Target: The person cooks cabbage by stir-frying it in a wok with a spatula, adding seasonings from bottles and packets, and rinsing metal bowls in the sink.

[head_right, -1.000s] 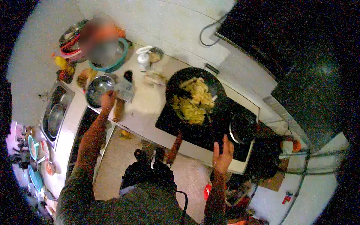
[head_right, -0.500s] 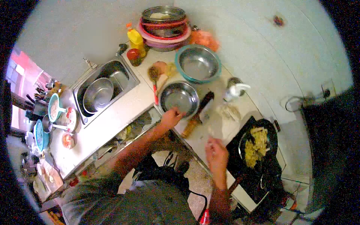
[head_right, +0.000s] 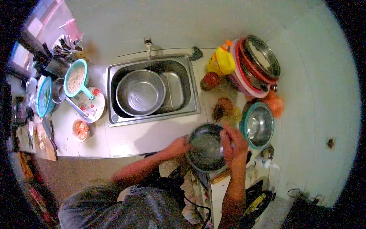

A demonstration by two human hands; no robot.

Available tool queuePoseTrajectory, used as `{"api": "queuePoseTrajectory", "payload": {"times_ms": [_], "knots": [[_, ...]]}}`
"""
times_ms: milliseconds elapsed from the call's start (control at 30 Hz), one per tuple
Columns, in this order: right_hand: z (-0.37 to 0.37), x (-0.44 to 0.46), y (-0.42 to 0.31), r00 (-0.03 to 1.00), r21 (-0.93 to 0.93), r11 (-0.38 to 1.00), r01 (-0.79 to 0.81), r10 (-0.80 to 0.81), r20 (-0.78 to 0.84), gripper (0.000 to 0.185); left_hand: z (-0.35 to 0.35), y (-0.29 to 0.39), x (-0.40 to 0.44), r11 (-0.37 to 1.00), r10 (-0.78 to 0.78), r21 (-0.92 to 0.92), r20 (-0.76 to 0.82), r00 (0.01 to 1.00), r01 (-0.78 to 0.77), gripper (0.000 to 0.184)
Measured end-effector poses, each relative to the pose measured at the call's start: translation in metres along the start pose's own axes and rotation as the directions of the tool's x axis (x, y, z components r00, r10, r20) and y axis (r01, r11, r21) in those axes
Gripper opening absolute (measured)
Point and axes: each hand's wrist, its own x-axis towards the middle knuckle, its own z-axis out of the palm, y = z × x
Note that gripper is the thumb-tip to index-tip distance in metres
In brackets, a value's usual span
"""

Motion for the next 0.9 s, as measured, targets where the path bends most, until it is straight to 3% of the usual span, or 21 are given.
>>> {"api": "queuePoseTrajectory", "payload": {"times_ms": [67,100,133,167,200,233,267,300,333,400,467,500,567,633,700,833,867,900], "knots": [[0.024,0.064,-0.02,0.981,-0.035,0.982,0.187,-0.184,0.063,0.028,-0.073,-0.01,-0.008,0.947,-0.283,-0.13,0.102,0.954,0.295,0.044],[0.042,0.094,-0.028,0.978,-0.049,0.983,0.175,-0.168,0.12,0.03,-0.108,-0.011,-0.015,0.889,-0.414,-0.169,0.094,0.905,0.425,0.043],[0.063,0.122,-0.031,0.972,-0.062,0.984,0.164,-0.15,0.181,0.033,-0.132,-0.032,-0.016,0.901,-0.423,-0.103,0.002,0.906,0.421,0.041],[0.092,0.153,-0.028,0.951,-0.042,0.966,0.253,-0.241,0.191,0.033,-0.155,-0.038,-0.019,0.906,-0.417,-0.156,-0.171,0.893,0.393,0.038],[0.122,0.183,-0.023,0.924,-0.019,0.941,0.339,-0.329,0.197,0.034,-0.175,-0.062,-0.015,0.917,-0.395,-0.048,-0.267,0.879,0.397,0.037],[0.151,0.207,-0.025,0.923,-0.057,0.936,0.347,-0.33,0.198,0.037,-0.195,-0.077,-0.011,0.891,-0.452,-0.184,-0.293,0.842,0.415,0.038],[0.181,0.232,-0.028,0.922,-0.093,0.929,0.357,-0.335,0.196,0.04,-0.21,-0.086,-0.01,0.956,-0.27,-0.049,-0.519,0.811,0.288,0.039],[0.213,0.259,-0.025,0.896,-0.124,0.892,0.434,-0.413,0.163,0.043,-0.217,-0.111,0.0,0.94,-0.144,0.141,-0.664,0.734,0.311,0.041],[0.243,0.283,-0.024,0.862,-0.156,0.849,0.505,-0.488,0.135,0.047,-0.227,-0.137,0.016,0.943,-0.153,0.113,-0.69,0.707,0.314,0.044],[0.293,0.322,-0.036,0.858,-0.228,0.827,0.514,-0.493,0.147,0.048,-0.252,-0.144,0.034,0.945,-0.168,0.076,-0.724,0.669,0.319,0.048],[0.328,0.352,-0.061,0.854,-0.308,0.798,0.519,-0.499,0.147,0.049,-0.278,-0.104,0.043,0.87,-0.492,-0.295,-0.572,0.657,0.395,0.057],[0.345,0.361,-0.074,0.894,-0.304,0.841,0.447,-0.422,0.148,0.045,-0.279,-0.117,0.052,0.869,-0.495,-0.302,-0.579,0.648,0.393,0.057],[0.359,0.372,-0.093,0.923,-0.296,0.875,0.384,-0.352,0.157,0.041,-0.277,-0.15,0.074,0.949,-0.252,-0.073,-0.76,0.598,0.308,0.063],[0.358,0.375,-0.11,0.824,-0.485,0.708,0.513,-0.247,0.511,0.04,-0.279,-0.149,0.08,0.937,-0.275,-0.075,-0.759,0.59,0.341,0.064],[0.363,0.378,-0.111,0.798,-0.447,0.724,0.526,-0.239,0.553,0.04,-0.279,-0.147,0.085,0.917,-0.306,-0.061,-0.74,0.599,0.394,0.066],[0.356,0.384,-0.095,0.656,-0.42,0.513,0.749,-0.484,0.58,0.04,-0.273,-0.149,0.087,0.925,-0.38,-0.283,-0.654,0.655,0.255,0.066],[0.354,0.383,-0.093,0.578,-0.389,0.429,0.815,-0.575,0.579,0.04,-0.271,-0.151,0.089,0.925,-0.38,-0.285,-0.654,0.655,0.251,0.066],[0.354,0.383,-0.09,0.576,-0.389,0.425,0.817,-0.575,0.581,0.04,-0.269,-0.155,0.091,0.952,-0.305,-0.198,-0.697,0.65,0.234,0.065]]}}
